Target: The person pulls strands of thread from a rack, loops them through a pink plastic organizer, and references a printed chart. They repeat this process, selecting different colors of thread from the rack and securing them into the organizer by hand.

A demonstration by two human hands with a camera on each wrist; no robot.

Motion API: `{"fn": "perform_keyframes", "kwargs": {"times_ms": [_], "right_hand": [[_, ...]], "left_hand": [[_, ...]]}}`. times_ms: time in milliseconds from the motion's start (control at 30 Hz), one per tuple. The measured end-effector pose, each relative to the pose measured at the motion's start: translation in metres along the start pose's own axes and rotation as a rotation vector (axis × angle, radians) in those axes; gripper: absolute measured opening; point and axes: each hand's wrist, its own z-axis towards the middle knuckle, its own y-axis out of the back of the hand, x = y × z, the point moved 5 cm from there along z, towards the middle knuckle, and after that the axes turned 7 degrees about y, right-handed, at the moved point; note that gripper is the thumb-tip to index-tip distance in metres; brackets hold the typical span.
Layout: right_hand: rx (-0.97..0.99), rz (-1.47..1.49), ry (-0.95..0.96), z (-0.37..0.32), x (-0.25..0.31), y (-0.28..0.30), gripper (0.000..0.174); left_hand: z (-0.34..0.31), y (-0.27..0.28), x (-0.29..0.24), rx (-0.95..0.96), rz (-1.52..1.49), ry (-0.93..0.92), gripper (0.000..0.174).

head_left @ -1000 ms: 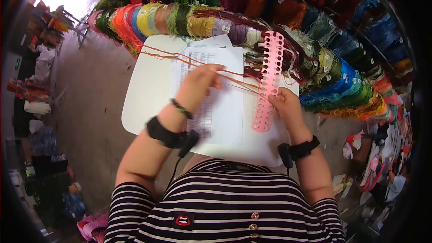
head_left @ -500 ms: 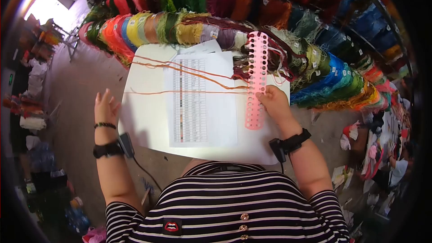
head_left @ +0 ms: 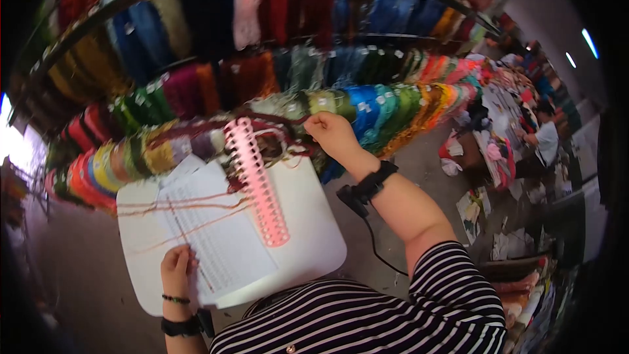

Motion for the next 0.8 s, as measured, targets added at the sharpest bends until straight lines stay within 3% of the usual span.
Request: {"fn": "perform_keyframes", "kwargs": {"times_ms": [167,300,367,500,633,800], "right_hand": [[-0.256,-0.106,-0.015,0.034,-0.036,0.069,0.018],[-0.457,-0.244,0.088,0.07,-0.054,0.144,0.019],[-0.408,-0.211,0.065,0.1,-0.083,0.165,0.02],[-0.219,-0.151,0.136,0.13,-0.082,0.151,0.022],[-0.039,-0.311,0.216,0.155,-0.082,0.11,0.024],[-0.119,-0.438,0.091,0.181,-0.089,0.09,0.022]], "left_hand": [[0.003,-0.002,0.0,-0.102,0.075,0.0,0.018],[0.001,-0.008,0.003,-0.113,0.13,-0.034,0.019],[-0.004,-0.017,0.003,-0.132,0.136,-0.052,0.019],[-0.007,-0.026,0.003,-0.199,0.169,-0.076,0.018],[-0.005,-0.025,0.004,-0.279,0.19,-0.076,0.017],[-0.006,-0.027,0.002,-0.331,0.185,-0.064,0.017]]}}
